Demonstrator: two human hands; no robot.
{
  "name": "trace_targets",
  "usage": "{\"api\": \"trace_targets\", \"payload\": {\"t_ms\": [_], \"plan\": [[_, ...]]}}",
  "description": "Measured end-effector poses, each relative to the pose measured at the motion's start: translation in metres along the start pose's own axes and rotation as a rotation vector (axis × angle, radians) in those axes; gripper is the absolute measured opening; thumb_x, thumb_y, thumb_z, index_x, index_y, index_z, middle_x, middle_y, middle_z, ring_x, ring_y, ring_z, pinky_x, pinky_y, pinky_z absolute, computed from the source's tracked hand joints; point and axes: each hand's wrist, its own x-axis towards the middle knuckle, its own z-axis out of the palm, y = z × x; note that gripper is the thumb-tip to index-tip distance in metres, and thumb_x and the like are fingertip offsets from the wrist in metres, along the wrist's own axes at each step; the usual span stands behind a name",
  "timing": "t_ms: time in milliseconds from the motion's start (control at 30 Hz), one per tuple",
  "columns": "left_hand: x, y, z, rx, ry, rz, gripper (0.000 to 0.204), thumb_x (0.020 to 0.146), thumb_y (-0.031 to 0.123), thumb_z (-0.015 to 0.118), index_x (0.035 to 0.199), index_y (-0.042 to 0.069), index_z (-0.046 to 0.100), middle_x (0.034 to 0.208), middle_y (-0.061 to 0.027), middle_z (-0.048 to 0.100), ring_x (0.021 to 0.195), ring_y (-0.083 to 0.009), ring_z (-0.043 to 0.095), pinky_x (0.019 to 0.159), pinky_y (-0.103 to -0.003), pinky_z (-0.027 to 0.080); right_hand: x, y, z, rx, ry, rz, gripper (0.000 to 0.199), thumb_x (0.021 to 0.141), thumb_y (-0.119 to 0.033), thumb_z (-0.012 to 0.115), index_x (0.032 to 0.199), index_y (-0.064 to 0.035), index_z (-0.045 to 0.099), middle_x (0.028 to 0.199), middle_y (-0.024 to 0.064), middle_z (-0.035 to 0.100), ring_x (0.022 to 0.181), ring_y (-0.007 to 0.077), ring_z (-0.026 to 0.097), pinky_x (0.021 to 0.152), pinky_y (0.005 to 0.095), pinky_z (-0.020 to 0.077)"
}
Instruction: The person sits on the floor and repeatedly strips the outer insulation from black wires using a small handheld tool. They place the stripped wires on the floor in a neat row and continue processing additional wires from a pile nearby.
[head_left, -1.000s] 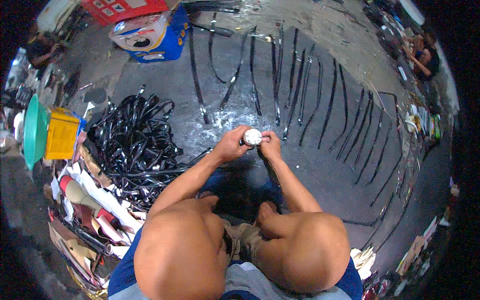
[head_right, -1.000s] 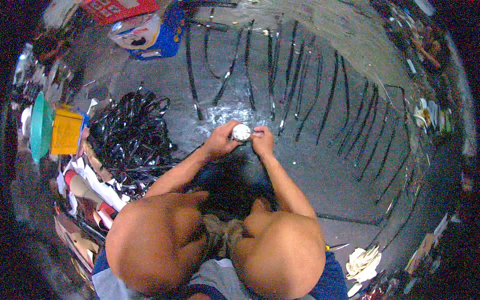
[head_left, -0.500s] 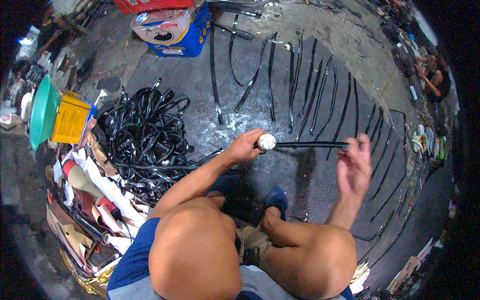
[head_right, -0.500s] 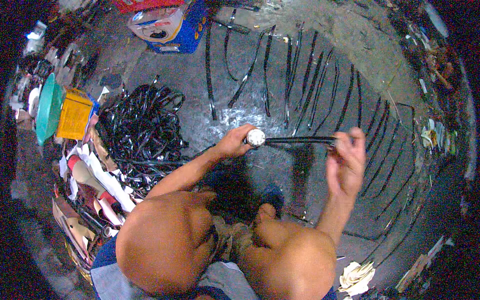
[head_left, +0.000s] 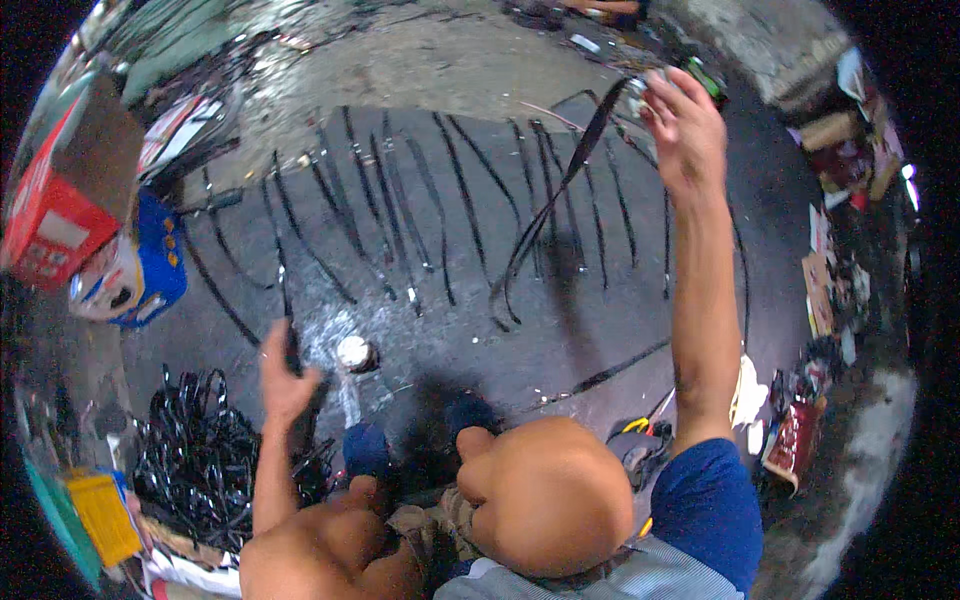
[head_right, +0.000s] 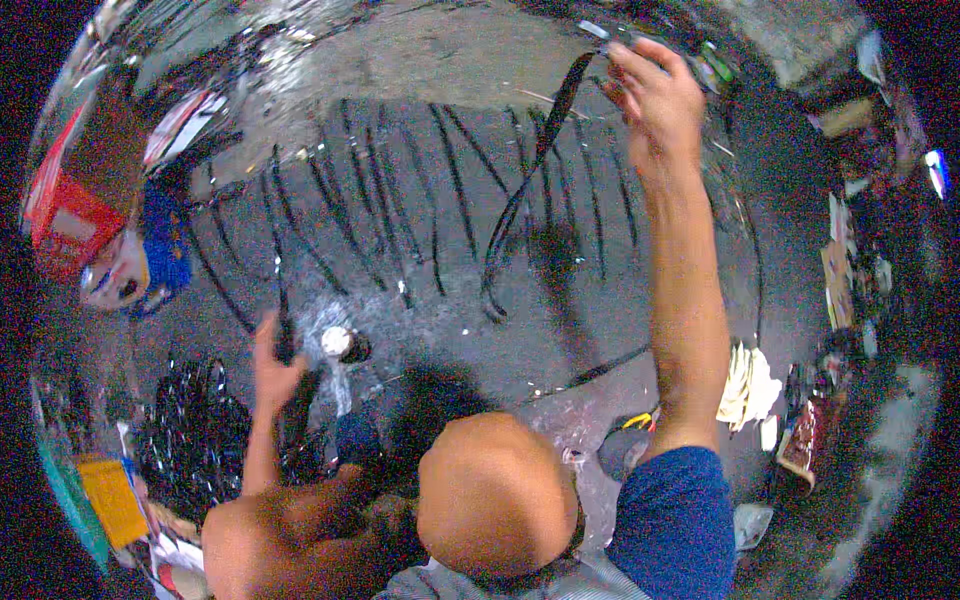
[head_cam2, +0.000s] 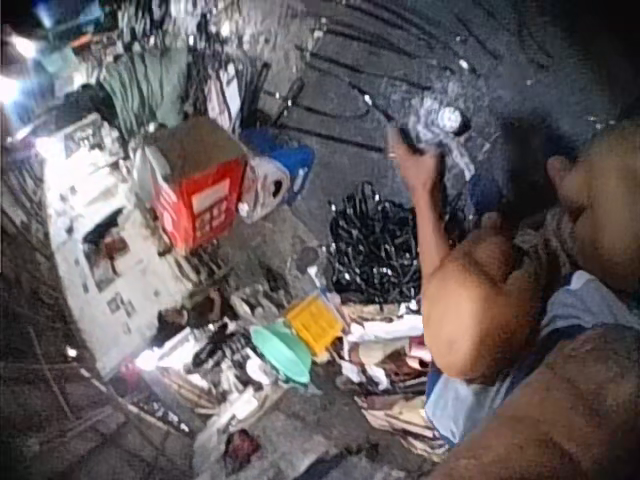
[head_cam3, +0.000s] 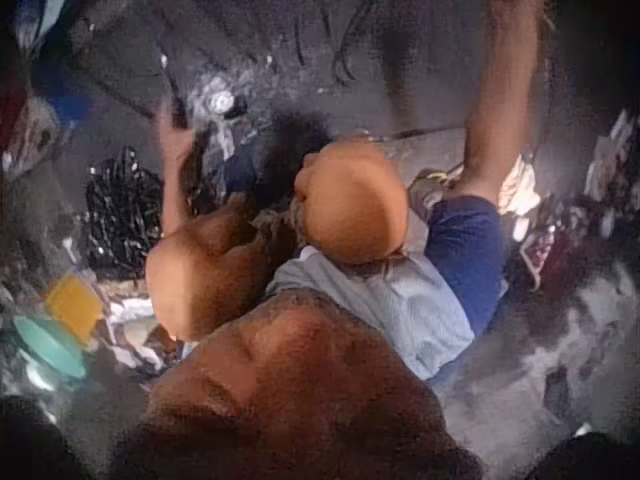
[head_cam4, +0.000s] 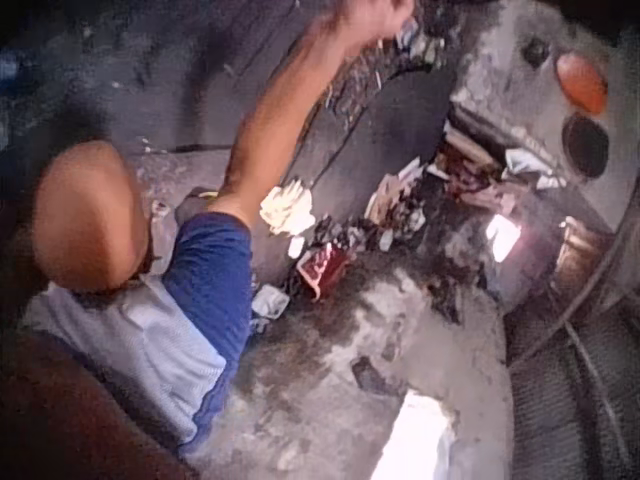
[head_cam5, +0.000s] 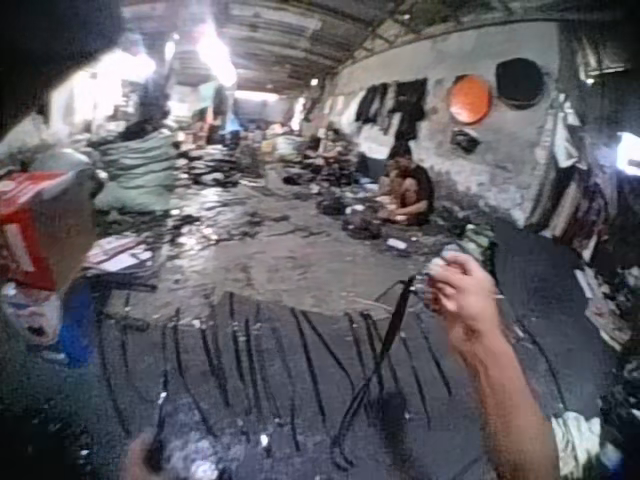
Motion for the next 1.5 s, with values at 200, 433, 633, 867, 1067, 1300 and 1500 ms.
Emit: {"api": "trace_targets", "payload": {"t_ms": [200,433,633,867,1067,1300,1500], "plan": [[0.009,-0.144,-0.094,0.682,0.133,-0.332,0.076,0.076,0.004,0.068,0.146,-0.003,0.04,0.14,-0.0269,0.05,0.129,-0.0412,0.047,0.112,-0.045,0.038,0.138,0.031,-0.112,-0.12,0.307,-0.104,0.045,0.075,-0.002,0.082,0.114,-0.004,0.059,0.093,0.0094,0.068,0.078,0.0193,0.067,0.061,0.0301,0.0562],[-0.046,-0.232,-0.157,0.84,0.066,-0.36,0.064,0.072,0.006,0.08,0.131,-0.004,0.056,0.127,-0.0251,0.063,0.116,-0.0424,0.06,0.101,-0.045,0.047,0.135,0.067,-0.213,-0.101,0.651,-0.229,0.035,0.081,-0.004,0.078,0.11,-0.0009,0.057,0.086,0.0121,0.068,0.069,0.0198,0.067,0.053,0.0292,0.0538],[-0.039,-0.167,-0.147,0.482,0.189,-0.397,0.034,0.082,0.02,0.078,0.099,-0.007,0.067,0.093,-0.0171,0.074,0.087,-0.0278,0.069,0.083,-0.038,0.051,0.049,0.219,-0.329,-0.598,0.812,0.164,0.025,0.081,-0.011,0.071,0.06,-0.0065,0.059,0.064,0.0071,0.062,0.053,0.0188,0.058,0.051,0.0361,0.0447],[-0.046,-0.114,-0.127,0.319,0.041,-0.29,0.025,0.086,0.018,0.076,0.098,-0.003,0.07,0.09,-0.016,0.071,0.086,-0.029,0.068,0.079,-0.04,0.052,-0.108,0.378,-0.323,-0.828,0.511,0.379,0.008,0.084,0.002,0.057,0.085,0.0008,0.065,0.073,0.0148,0.068,0.06,0.0224,0.066,0.049,0.0373,0.0509],[-0.07,0.096,-0.065,0.24,-0.514,-0.215,0.025,0.082,0.018,0.075,0.097,-0.003,0.073,0.087,-0.0213,0.073,0.082,-0.0308,0.072,0.075,-0.039,0.053,-0.292,0.219,0.034,-0.112,-0.966,0.366,0.03,0.096,-0.025,0.063,0.119,-0.0067,0.068,0.115,0.0119,0.07,0.109,0.0266,0.065,0.096,0.0384,0.0505],[-0.084,0.114,-0.082,-0.171,-0.343,-0.419,0.009,0.081,0.007,0.073,0.085,-0.002,0.071,0.072,-0.0023,0.066,0.07,-0.0108,0.055,0.066,-0.028,0.044,-0.343,0.217,0.113,0.027,-1.653,0.255,0.028,0.1,-0.03,0.056,0.107,-0.0057,0.068,0.091,0.0109,0.069,0.078,0.0247,0.065,0.067,0.0392,0.0503],[-0.133,0.076,-0.157,0.395,-0.242,-0.767,0.016,0.073,0.012,0.078,0.084,0.0,0.073,0.085,-0.0145,0.07,0.077,-0.0242,0.065,0.076,-0.037,0.05,-0.328,0.23,0.094,0.042,-1.773,0.385,0.029,0.095,-0.032,0.061,0.087,-0.0074,0.073,0.073,0.0051,0.068,0.066,0.0181,0.062,0.061,0.0356,0.0482]]}}
